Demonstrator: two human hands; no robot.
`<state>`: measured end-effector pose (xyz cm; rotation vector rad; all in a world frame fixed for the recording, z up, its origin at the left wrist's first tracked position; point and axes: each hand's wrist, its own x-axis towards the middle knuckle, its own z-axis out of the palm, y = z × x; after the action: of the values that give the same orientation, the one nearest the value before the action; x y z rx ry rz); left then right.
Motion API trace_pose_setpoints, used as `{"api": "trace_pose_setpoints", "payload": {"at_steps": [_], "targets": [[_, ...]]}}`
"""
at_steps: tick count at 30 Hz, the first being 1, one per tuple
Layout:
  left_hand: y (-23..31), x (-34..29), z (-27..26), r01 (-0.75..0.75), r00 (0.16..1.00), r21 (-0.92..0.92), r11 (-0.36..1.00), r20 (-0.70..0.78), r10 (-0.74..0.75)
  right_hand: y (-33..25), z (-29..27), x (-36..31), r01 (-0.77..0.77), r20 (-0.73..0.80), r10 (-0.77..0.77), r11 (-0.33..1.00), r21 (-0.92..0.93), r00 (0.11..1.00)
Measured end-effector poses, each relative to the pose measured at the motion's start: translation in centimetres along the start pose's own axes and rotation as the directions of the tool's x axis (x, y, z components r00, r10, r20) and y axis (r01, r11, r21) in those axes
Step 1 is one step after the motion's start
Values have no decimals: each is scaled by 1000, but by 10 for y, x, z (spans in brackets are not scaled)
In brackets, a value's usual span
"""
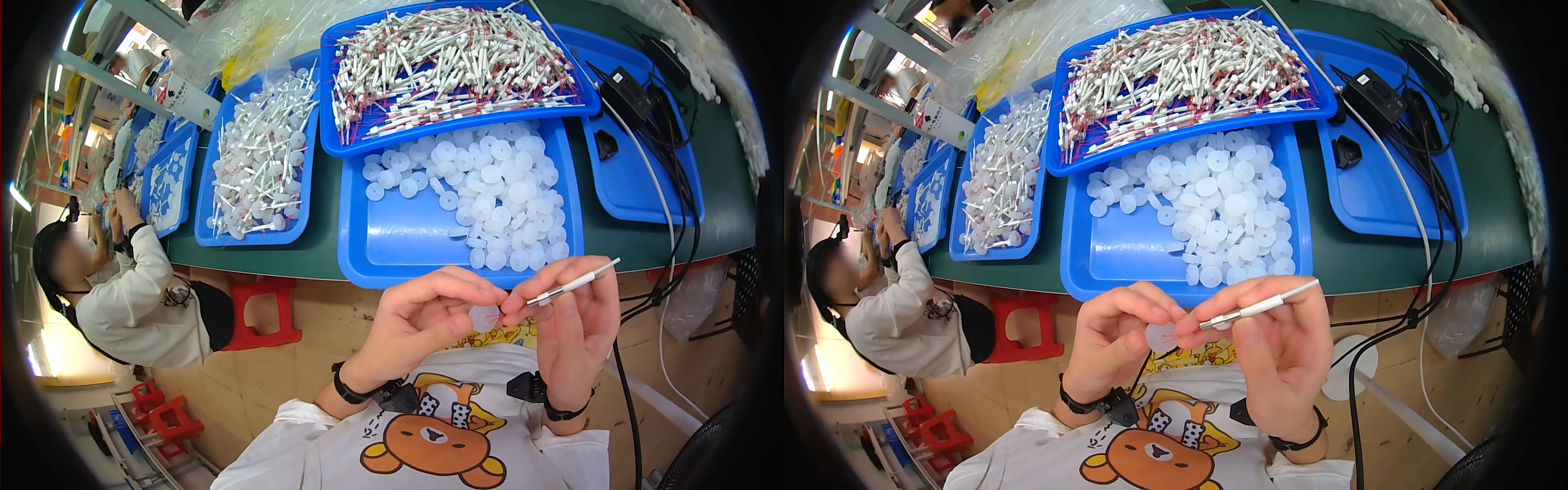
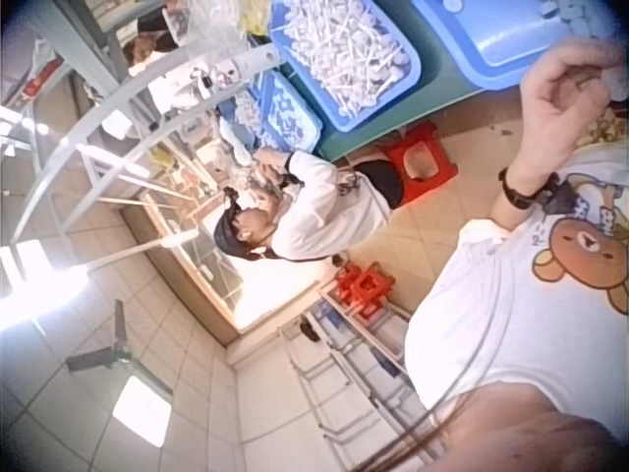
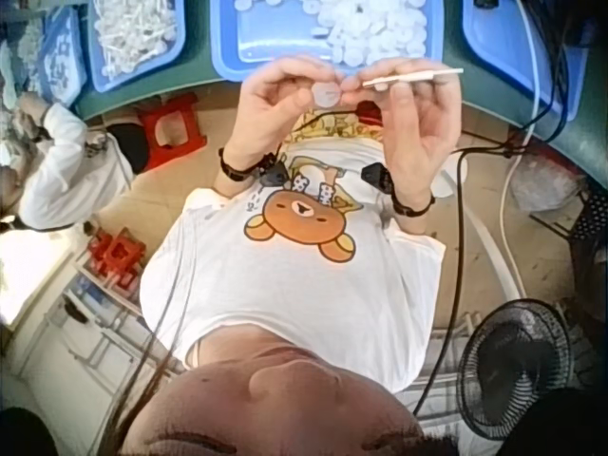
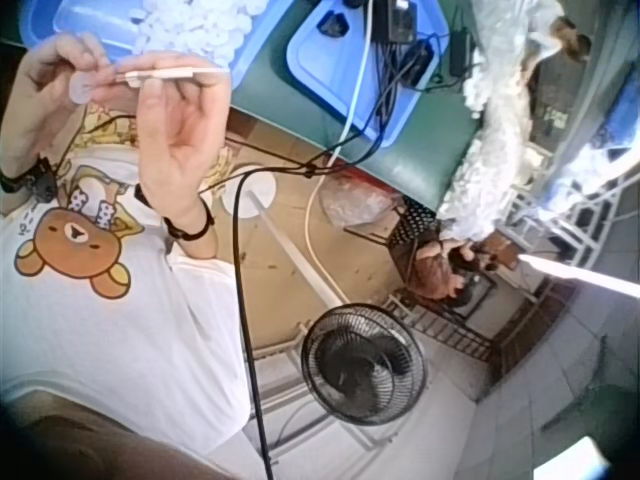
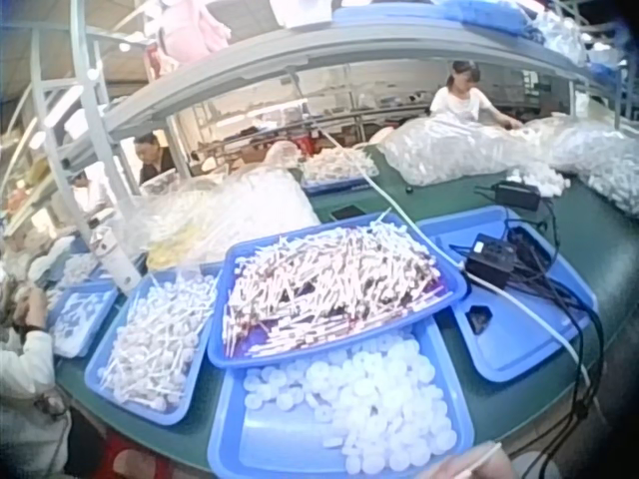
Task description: The person repeatedly picks a white plastic cap and a small cylindrical component with wires from blue trays, presses them together, and places the assembled unit into a tray. The process is repeated continuously throughout the clip.
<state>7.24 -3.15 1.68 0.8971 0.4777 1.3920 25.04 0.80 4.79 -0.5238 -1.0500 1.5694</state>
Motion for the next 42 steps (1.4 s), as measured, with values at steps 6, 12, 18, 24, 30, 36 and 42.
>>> {"api": "trace_pose_setpoints", "payload": {"at_steps": [6, 12, 18, 24, 30, 36, 42], "targets": [[-1, -1, 1, -12, 1000, 5, 1000, -8, 12, 3, 0, -2, 174, 51, -167, 961, -215, 985], [-3, 0, 1, -13, 999, -13, 1000, -38, 13, 7, 2, -6, 295, 154, -262, 918, -265, 953], [-4, 1, 3, -3, 998, -18, 1000, -61, 2, 8, -2, -5, 327, 203, -264, 843, -426, 943], [-5, -3, 1, -21, 999, 23, 1000, -49, 22, -6, -6, 3, 409, 319, -258, 635, -655, 912], [-1, -3, 0, -1, 997, 91, 996, -74, 8, -6, -10, 4, 432, 369, -240, 635, -641, 898], [-3, -5, 1, -25, 995, 81, 996, -90, 32, -1, -12, 4, 414, 363, -231, 698, -584, 903], [-5, -8, 2, -68, 996, 202, 977, -46, 79, 11, -18, -13, 64, 147, -13, 935, -348, 989]]}}
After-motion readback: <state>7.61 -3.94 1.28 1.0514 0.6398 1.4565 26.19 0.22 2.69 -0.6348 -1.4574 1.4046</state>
